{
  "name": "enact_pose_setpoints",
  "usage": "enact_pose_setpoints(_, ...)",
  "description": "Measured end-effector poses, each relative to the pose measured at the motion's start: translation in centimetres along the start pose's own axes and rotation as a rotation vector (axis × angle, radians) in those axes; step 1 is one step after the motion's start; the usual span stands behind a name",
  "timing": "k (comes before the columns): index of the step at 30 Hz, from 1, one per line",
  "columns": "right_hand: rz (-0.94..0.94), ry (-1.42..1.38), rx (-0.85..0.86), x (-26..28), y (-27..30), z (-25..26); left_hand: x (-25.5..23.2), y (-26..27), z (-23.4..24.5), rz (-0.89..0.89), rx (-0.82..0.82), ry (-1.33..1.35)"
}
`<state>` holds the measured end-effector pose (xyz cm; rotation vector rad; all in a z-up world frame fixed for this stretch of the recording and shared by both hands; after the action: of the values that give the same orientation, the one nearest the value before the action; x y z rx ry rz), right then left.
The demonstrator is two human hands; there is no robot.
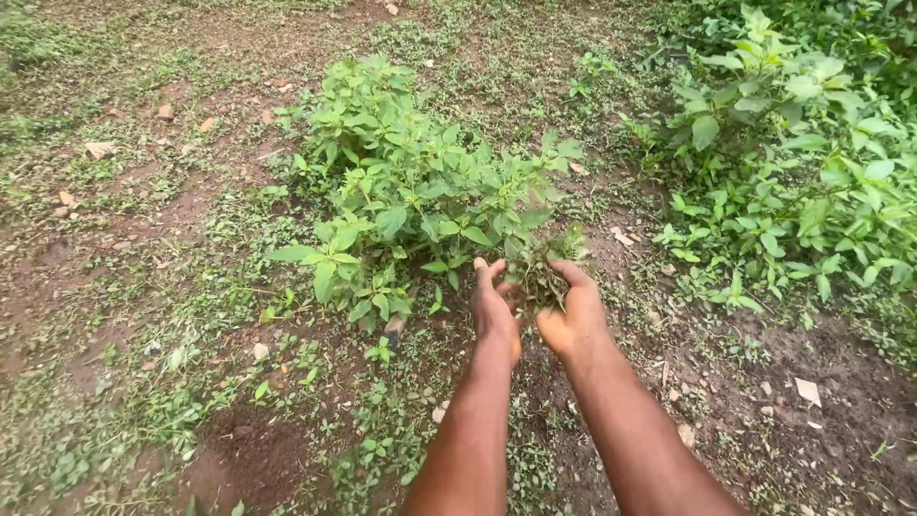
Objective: Clearing weeds and debris from the soil by hand in an outdoor garden area.
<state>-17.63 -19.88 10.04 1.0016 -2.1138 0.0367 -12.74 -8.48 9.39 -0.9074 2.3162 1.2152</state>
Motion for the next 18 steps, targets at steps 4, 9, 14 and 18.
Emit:
enact_pose_setpoints(4,-0.093,-0.081,0.076,-2.4,1.5,0.1,2.3,0.5,-0.6,0.103,0.099,0.139)
enact_pose_setpoints(9,0.363,1.353,0.297,-1.7,3.0,-3.7,1.8,-1.8,0.2,0.246,0.164,0.146)
enact_pose_setpoints(14,0.324,1.759,0.361,-2.7,-3.3,-0.3,2.2,-5.8,0.4,0.179,0.272,-0.008)
enact_pose_setpoints(18,-0.004,1.550,0.406,-0.5,0.8,-3.6,0.5,-5.3,2.2,0.199,-0.133,-0.125)
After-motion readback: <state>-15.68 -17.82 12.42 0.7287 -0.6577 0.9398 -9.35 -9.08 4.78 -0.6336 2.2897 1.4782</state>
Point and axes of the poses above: each hand's wrist, its own y-axis away from the middle knuckle, its own z-axis out of the back of the hand, x = y × z, the point moved 5 cm from there along -y, towards the middle knuckle, and after that the axes turned 12 degrees about z, right-handed, at the moved point
